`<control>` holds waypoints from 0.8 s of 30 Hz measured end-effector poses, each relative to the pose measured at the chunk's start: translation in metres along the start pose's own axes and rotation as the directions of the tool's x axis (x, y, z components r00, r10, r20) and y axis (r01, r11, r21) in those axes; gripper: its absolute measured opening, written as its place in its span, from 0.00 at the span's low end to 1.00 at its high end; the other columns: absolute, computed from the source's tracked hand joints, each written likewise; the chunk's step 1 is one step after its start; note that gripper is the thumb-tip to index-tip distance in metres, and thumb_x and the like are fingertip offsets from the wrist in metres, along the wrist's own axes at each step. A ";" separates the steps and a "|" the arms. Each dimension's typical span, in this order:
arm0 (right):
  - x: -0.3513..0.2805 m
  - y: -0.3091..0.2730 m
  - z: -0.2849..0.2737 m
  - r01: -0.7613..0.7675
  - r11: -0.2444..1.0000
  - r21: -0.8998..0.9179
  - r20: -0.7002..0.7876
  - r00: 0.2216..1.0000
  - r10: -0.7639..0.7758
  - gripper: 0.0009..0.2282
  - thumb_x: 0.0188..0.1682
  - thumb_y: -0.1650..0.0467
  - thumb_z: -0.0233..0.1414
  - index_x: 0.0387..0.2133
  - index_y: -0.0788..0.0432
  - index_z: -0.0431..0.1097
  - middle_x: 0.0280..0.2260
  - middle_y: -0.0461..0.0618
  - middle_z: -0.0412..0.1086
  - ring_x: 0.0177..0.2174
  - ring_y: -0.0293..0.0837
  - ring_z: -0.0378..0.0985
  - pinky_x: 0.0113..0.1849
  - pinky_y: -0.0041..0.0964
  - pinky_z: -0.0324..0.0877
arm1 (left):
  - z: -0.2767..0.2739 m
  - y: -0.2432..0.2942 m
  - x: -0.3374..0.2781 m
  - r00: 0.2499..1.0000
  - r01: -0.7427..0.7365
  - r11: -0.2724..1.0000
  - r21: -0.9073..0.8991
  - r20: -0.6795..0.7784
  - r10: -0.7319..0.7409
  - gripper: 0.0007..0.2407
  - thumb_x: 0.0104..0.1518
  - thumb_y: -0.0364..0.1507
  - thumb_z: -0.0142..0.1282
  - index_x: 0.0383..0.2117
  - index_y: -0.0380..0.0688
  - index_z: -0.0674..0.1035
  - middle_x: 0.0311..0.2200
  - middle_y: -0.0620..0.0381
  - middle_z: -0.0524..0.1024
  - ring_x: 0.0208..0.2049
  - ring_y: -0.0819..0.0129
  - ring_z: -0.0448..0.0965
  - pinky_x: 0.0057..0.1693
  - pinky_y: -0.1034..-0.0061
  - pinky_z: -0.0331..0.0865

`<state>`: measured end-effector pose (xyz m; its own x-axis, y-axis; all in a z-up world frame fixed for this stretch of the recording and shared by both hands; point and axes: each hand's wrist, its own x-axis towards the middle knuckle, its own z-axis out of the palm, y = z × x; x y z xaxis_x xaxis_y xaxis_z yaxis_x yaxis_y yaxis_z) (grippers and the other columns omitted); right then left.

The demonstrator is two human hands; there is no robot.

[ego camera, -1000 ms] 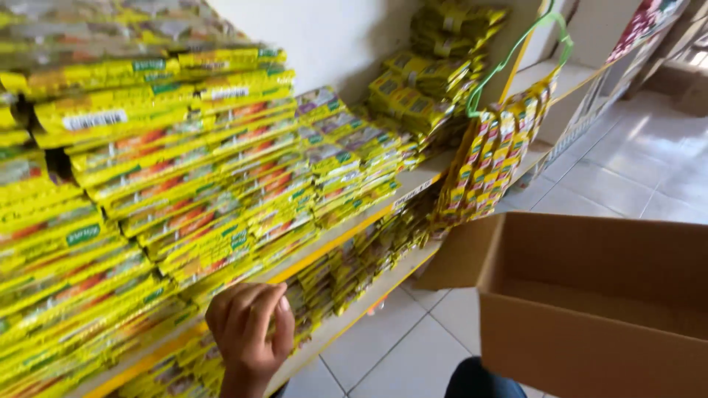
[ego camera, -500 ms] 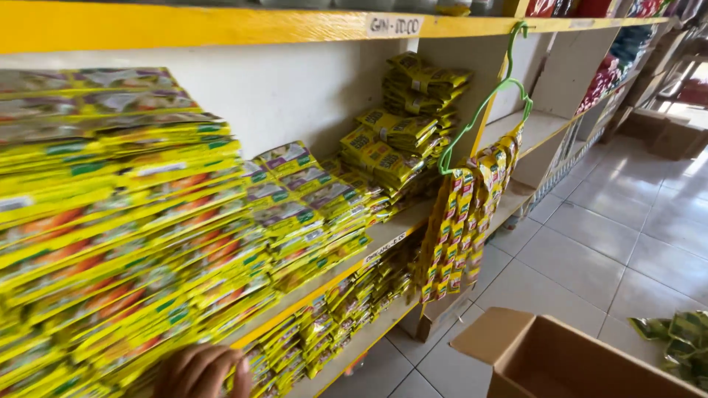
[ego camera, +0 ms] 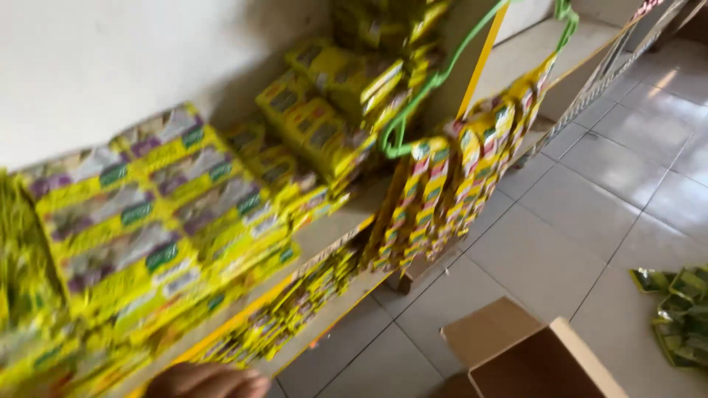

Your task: Stocking and organizing food seasoning packets on grocery store shelves.

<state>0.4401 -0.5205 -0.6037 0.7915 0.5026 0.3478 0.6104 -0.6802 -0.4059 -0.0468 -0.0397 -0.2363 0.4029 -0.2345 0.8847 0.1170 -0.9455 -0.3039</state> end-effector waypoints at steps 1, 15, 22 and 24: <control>0.032 -0.007 -0.011 -0.009 1.000 -0.001 -0.008 1.000 0.009 0.13 0.53 0.60 0.54 0.44 0.53 0.76 0.35 0.50 0.77 0.36 0.50 0.80 0.37 0.44 0.74 | 0.022 0.008 0.038 0.986 0.088 0.995 -0.049 -0.134 -0.093 0.09 0.57 0.36 0.72 0.35 0.60 0.80 0.32 0.74 0.77 0.33 0.75 0.76 0.42 0.74 0.72; 0.451 -0.473 -0.420 0.364 0.821 0.440 -0.384 0.903 -0.194 0.23 0.48 0.65 0.58 0.57 0.62 0.66 0.56 0.59 0.67 0.33 0.48 0.78 0.34 0.44 0.73 | 0.148 0.001 0.394 0.597 0.794 0.592 -0.143 0.373 -0.710 0.23 0.61 0.30 0.54 0.63 0.36 0.69 0.57 0.39 0.73 0.57 0.39 0.70 0.62 0.51 0.61; 0.524 -0.472 -0.445 0.575 0.778 0.254 -0.178 0.818 -0.547 0.10 0.49 0.65 0.56 0.42 0.53 0.74 0.46 0.46 0.75 0.44 0.49 0.79 0.40 0.43 0.75 | 0.204 0.009 0.372 0.412 0.907 0.319 -0.275 0.422 -0.808 0.08 0.63 0.29 0.54 0.43 0.39 0.79 0.44 0.42 0.80 0.47 0.44 0.79 0.54 0.61 0.71; 0.522 -0.467 -0.458 0.586 0.767 0.262 -0.162 0.810 -0.564 0.10 0.48 0.65 0.56 0.41 0.53 0.75 0.44 0.45 0.75 0.43 0.48 0.79 0.39 0.42 0.75 | 0.216 0.022 0.350 0.435 0.897 0.355 -0.262 0.389 -0.812 0.08 0.62 0.29 0.55 0.42 0.40 0.80 0.41 0.42 0.81 0.45 0.43 0.80 0.52 0.59 0.72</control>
<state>0.5533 -0.1854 0.1546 0.2913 0.7043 0.6474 0.9405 -0.0872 -0.3284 0.2927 -0.0939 -0.0099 0.4335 0.7537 0.4940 0.1653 -0.6054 0.7786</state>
